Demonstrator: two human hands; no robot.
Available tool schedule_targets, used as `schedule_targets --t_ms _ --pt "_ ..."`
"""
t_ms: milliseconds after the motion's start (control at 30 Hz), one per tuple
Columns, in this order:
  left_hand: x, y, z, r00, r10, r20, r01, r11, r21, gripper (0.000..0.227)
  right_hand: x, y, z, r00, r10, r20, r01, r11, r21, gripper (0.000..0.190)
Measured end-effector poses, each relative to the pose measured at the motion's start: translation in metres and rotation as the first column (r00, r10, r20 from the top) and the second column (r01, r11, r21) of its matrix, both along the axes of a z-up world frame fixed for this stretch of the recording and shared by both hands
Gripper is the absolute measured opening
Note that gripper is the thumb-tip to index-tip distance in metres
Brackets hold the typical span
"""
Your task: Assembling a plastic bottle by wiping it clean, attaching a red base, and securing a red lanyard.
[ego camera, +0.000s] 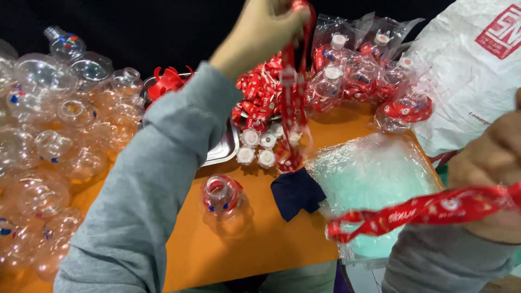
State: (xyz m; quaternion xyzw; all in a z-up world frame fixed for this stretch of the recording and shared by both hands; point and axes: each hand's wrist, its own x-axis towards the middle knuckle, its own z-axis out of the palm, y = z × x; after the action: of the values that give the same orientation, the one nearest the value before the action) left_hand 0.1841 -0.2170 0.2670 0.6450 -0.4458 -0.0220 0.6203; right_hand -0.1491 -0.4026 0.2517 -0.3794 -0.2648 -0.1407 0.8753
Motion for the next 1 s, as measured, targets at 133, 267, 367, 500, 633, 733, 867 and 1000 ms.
schedule_targets --t_ms 133,267,367,500,633,733,867,1000 --pt "0.030 -0.017 -0.006 1.000 0.009 -0.025 -0.008 0.999 0.032 0.009 0.001 0.042 0.007 0.999 0.034 -0.038 -0.027 0.985 0.170 0.007" --pt "0.061 -0.016 -0.008 0.996 0.072 -0.062 -0.065 0.992 0.111 0.011 0.015 0.057 -0.017 0.932 -0.119 -0.343 0.133 0.991 0.015 0.015" --pt "0.073 -0.013 -0.017 0.990 0.107 -0.094 -0.088 0.979 0.185 0.013 0.042 0.066 -0.046 0.867 -0.255 -0.428 0.283 0.959 0.004 0.016" --pt "0.016 0.027 -0.004 0.982 0.145 0.118 -0.179 0.543 0.820 0.053 0.081 0.074 -0.070 0.775 -0.308 -0.551 0.241 0.951 -0.192 0.017" --pt "-0.060 0.063 0.017 0.995 -0.014 -0.098 0.076 0.738 0.670 0.085 0.093 0.080 -0.070 0.799 -0.277 -0.534 0.221 0.961 -0.168 0.017" --pt "-0.103 0.083 0.015 0.918 -0.231 -0.323 0.382 0.735 0.560 0.073 0.096 0.086 -0.055 0.841 -0.339 -0.422 0.233 0.931 -0.282 0.020" --pt "-0.113 0.102 -0.007 0.764 -0.579 -0.286 0.625 0.774 0.103 0.030 0.091 0.095 -0.031 0.856 -0.374 -0.357 0.210 0.883 -0.420 0.019" --pt "-0.122 0.124 -0.001 0.723 -0.560 -0.405 0.615 0.788 0.010 0.025 0.078 0.077 -0.042 0.898 -0.267 -0.350 0.053 0.855 -0.516 0.031"
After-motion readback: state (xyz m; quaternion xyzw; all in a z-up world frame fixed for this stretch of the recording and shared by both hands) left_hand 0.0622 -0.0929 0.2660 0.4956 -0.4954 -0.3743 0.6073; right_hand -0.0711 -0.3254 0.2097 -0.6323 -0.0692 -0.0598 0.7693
